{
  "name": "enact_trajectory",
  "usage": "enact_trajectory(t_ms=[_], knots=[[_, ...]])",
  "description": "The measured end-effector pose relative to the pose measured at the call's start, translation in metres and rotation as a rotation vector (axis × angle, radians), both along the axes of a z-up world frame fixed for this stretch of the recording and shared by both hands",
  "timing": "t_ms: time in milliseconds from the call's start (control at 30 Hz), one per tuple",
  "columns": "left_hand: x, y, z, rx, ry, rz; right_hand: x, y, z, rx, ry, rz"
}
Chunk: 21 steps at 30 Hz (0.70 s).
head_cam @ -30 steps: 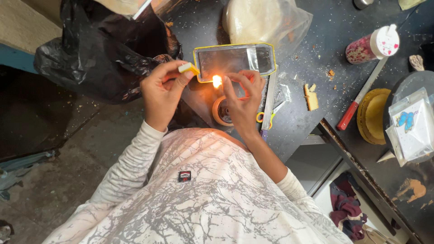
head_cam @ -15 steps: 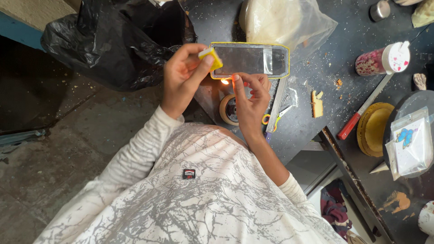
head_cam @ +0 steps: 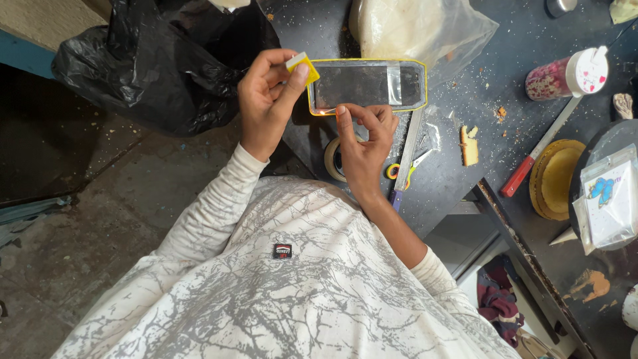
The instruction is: The person uses a lighter to heat the edges of a transparent screen protector on a yellow-framed device. They then apply black tape along the edges of the device, using scissors to cut the tape and a metal ruler to press it down firmly.
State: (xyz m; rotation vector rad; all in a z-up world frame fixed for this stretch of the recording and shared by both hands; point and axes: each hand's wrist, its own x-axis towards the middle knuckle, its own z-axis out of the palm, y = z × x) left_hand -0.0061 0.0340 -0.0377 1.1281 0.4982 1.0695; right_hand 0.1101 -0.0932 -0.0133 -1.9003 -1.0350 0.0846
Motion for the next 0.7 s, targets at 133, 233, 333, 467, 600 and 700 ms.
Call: enact_trajectory(t_ms=[133,233,333,467,600,700], knots=[[-0.01,-0.006,-0.007,0.005,0.091,0.026,-0.001,0.0,0.001,-0.005,-0.001,0.013],[-0.019,-0.01,-0.015,0.027,0.218,0.076,0.0,0.0,0.0,-0.002,-0.004,0.018],[-0.024,-0.012,-0.023,0.066,0.333,0.108,0.001,0.0,0.0,-0.008,0.007,0.012],[-0.026,-0.013,-0.032,0.177,0.473,0.12,0.003,-0.001,0.0,-0.008,0.01,0.006],[-0.023,-0.012,-0.034,0.195,0.587,0.081,0.003,-0.003,-0.001,0.008,0.023,0.023],[-0.021,-0.012,-0.032,0.483,0.581,0.206,0.004,-0.002,-0.001,0.014,0.035,0.039]])
